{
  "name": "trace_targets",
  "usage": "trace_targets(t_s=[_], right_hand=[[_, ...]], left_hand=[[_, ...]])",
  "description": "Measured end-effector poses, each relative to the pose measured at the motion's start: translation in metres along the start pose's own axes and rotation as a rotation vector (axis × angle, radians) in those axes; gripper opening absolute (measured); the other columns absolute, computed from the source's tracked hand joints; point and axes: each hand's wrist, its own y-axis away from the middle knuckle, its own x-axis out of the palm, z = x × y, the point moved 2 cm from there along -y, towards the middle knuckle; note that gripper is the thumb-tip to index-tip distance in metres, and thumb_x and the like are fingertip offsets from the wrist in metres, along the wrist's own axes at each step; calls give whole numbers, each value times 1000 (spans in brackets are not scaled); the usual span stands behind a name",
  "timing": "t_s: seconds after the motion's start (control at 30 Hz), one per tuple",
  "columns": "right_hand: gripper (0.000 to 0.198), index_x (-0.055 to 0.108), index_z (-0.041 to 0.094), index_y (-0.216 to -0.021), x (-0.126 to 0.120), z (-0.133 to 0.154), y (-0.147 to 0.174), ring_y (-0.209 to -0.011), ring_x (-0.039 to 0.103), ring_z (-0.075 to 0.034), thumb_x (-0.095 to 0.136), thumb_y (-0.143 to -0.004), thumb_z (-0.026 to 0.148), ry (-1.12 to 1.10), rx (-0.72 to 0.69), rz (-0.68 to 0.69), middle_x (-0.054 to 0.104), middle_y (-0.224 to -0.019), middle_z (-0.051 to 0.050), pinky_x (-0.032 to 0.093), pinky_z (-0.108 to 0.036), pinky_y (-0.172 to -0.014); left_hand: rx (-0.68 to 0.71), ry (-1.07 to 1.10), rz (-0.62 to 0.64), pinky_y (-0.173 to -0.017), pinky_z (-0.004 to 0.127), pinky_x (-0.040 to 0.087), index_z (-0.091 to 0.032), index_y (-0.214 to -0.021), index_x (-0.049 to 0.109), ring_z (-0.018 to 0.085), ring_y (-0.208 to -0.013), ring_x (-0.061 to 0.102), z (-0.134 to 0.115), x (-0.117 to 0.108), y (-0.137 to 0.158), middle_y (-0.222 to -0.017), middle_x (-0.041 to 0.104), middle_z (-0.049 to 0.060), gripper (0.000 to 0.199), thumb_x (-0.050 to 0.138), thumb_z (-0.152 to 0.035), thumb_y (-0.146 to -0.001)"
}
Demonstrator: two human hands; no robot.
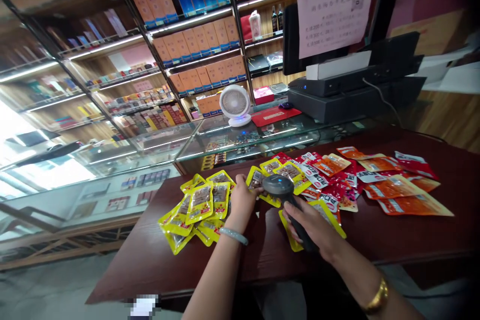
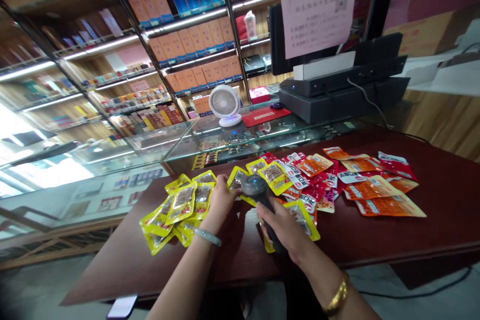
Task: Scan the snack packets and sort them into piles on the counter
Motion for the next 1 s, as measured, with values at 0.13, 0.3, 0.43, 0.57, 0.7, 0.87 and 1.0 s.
trace_targets(t_s=[0.13, 0.3, 0.43, 0.57, 0.7, 0.87, 1.0], right_hand=[[37, 47, 23, -81, 19, -2, -7, -41, 42, -5, 63, -88, 55, 0, -13, 86, 49, -63, 9, 32, -18, -38], [38, 46, 23, -82, 44, -6, -15, -40, 41, -4, 66, -87, 55, -21, 0, 160, 50, -64, 9, 31, -18, -38], [39, 47, 22, -81, 64, -8, -19, -41, 40, -4, 65, -87, 56, -5, 0, 201, 51, -65, 8, 31, -18, -38], [39, 48, 22, -82, 81, -11, -21, -41, 40, -4, 66, -86, 56, 11, 15, 234, 49, -65, 9, 31, -18, -38], [40, 48, 22, -83, 93, -17, -25, -40, 39, -4, 68, -84, 57, 26, 37, 248, 47, -63, 9, 30, -18, -37], [39, 47, 23, -83, 98, -24, -27, -41, 40, -4, 67, -84, 56, 4, 54, 268, 49, -64, 9, 29, -18, -37], [39, 47, 23, -84, 95, -24, -26, -41, 41, -5, 67, -85, 56, 12, 30, 256, 50, -64, 9, 31, -19, -38]], left_hand=[[-3, 62, -50, -74, 30, 43, -22, -110, 44, 25, -89, 68, 17, -18, 11, -95, 69, 7, 45, 73, -30, -77], [-45, 80, -102, -76, 32, 44, -21, -114, 45, 26, -92, 67, 39, -36, 19, -99, 68, 8, 49, 73, -28, -75], [-98, 113, -159, -78, 33, 46, -21, -113, 46, 27, -96, 66, 54, -56, 23, -104, 68, 9, 47, 73, -28, -76], [-181, 104, -290, -82, 35, 47, -21, -111, 45, 26, -99, 66, 82, -89, 20, -106, 67, 9, 50, 76, -36, -75], [-377, 42, -399, -82, 37, 49, -21, -114, 45, 28, -100, 66, 129, -122, 14, -106, 67, 11, 54, 73, -47, -76], [-497, -120, -300, -85, 43, 50, -19, -119, 47, 34, -105, 65, 168, -131, 15, -111, 67, 16, 65, 69, -60, -73], [-412, -281, -432, -105, 49, 39, -22, -129, 48, 36, -131, 47, 156, -128, 19, -135, 57, 15, 70, 68, -60, -74]])
